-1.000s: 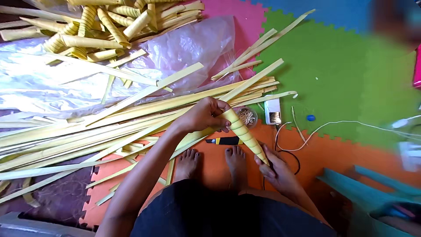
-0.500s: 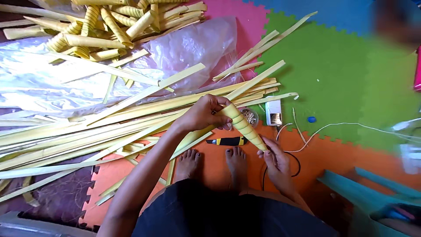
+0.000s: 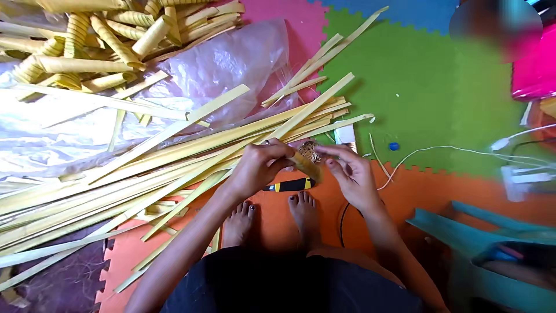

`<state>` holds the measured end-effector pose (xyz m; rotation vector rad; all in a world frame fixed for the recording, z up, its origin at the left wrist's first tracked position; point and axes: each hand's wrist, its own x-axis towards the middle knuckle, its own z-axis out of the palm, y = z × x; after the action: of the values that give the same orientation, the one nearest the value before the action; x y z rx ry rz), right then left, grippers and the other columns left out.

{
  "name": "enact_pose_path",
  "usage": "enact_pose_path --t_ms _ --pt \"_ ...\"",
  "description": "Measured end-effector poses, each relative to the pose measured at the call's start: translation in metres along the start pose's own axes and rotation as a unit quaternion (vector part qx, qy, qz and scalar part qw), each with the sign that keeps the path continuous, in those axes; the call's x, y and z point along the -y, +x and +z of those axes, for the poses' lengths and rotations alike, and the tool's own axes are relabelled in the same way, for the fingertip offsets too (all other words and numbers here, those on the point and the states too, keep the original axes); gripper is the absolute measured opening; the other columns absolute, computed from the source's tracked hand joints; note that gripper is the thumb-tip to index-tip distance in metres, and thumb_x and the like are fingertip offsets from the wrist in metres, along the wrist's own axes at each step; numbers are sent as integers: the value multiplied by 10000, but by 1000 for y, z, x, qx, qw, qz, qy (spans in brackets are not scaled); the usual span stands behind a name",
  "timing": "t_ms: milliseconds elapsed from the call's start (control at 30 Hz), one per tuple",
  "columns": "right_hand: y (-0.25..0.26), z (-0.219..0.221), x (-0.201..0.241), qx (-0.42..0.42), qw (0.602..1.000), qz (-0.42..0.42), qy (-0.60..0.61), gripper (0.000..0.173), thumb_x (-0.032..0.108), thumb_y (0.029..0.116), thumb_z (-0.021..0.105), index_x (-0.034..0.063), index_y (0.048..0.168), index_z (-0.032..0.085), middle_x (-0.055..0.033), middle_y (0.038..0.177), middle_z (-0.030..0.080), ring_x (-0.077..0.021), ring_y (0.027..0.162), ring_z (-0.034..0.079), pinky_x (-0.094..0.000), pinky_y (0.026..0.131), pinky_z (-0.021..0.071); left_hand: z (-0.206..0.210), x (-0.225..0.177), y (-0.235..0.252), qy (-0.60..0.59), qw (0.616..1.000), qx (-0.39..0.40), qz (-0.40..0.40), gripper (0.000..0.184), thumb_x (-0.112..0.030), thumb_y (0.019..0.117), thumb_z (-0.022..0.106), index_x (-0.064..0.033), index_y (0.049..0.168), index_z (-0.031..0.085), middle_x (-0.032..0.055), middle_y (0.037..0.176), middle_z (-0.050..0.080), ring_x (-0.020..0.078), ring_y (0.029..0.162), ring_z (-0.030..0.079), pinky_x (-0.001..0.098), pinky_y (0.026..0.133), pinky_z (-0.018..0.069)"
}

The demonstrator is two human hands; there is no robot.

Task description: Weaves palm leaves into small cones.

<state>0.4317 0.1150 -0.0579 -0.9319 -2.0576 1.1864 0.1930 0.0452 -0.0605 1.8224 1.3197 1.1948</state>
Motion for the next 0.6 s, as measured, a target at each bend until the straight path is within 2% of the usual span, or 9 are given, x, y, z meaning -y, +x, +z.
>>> enact_pose_path --t_ms 33,67,167,267,333,433,467,533,600 --pt "9 6 7 -1 1000 -25 4 274 117 989 628 -26 1215 687 -109 1227 672 -137 1090 671 -292 921 586 6 -6 5 12 1000 -4 -9 67 18 888 708 4 953 712 88 973 732 112 909 715 258 843 581" --pt "17 12 13 -15 999 -45 -1 240 93 953 683 -45 1149 695 -119 1163 673 -136 1039 675 -282 897 586 9 -13 10 19 1000 -8 -19 90 21 888 715 4 970 681 93 957 726 122 875 717 271 816 585" --pt "31 22 19 -93 992 -71 -45 59 9 936 686 -33 973 666 -85 969 633 -78 870 647 -207 783 569 15 -30 28 36 997 -23 -64 119 -2 907 722 -20 975 626 84 880 709 142 771 704 300 704 577" --pt "36 27 11 -123 988 -64 -65 50 -3 953 648 11 931 605 -55 914 584 -50 788 597 -175 691 530 19 -32 46 36 990 -9 -139 89 -16 919 714 -22 945 629 86 831 709 163 736 699 339 682 568" --pt "38 25 1 -79 995 -32 -51 56 27 957 662 29 936 611 -44 892 598 -44 756 601 -177 669 531 17 -14 53 13 984 26 -177 81 -34 911 728 3 929 658 88 791 697 154 711 681 333 696 558" --pt "44 14 -30 40 998 48 9 44 73 969 675 30 965 666 -52 871 676 -76 734 652 -234 670 571 17 29 38 -54 976 63 -200 117 -43 930 711 36 926 625 83 715 614 148 627 589 334 623 504" --pt "44 10 -43 65 996 58 -10 54 87 982 663 38 992 683 -58 901 701 -93 766 676 -262 706 590 15 43 29 -81 974 71 -201 111 -36 947 682 45 957 608 86 749 627 142 660 617 332 655 541" --pt "42 9 -61 90 987 60 -115 87 44 974 668 22 1038 721 -130 974 729 -229 833 710 -414 763 602 6 59 14 -150 962 58 -222 79 3 977 583 53 1034 566 64 774 618 94 676 603 284 662 528" --pt "39 14 -71 125 969 57 -203 124 -44 931 676 -24 1036 739 -204 1028 728 -364 936 711 -542 861 573 -4 60 3 -219 938 29 -268 88 11 1023 495 8 1082 559 15 796 629 35 700 615 217 680 533"
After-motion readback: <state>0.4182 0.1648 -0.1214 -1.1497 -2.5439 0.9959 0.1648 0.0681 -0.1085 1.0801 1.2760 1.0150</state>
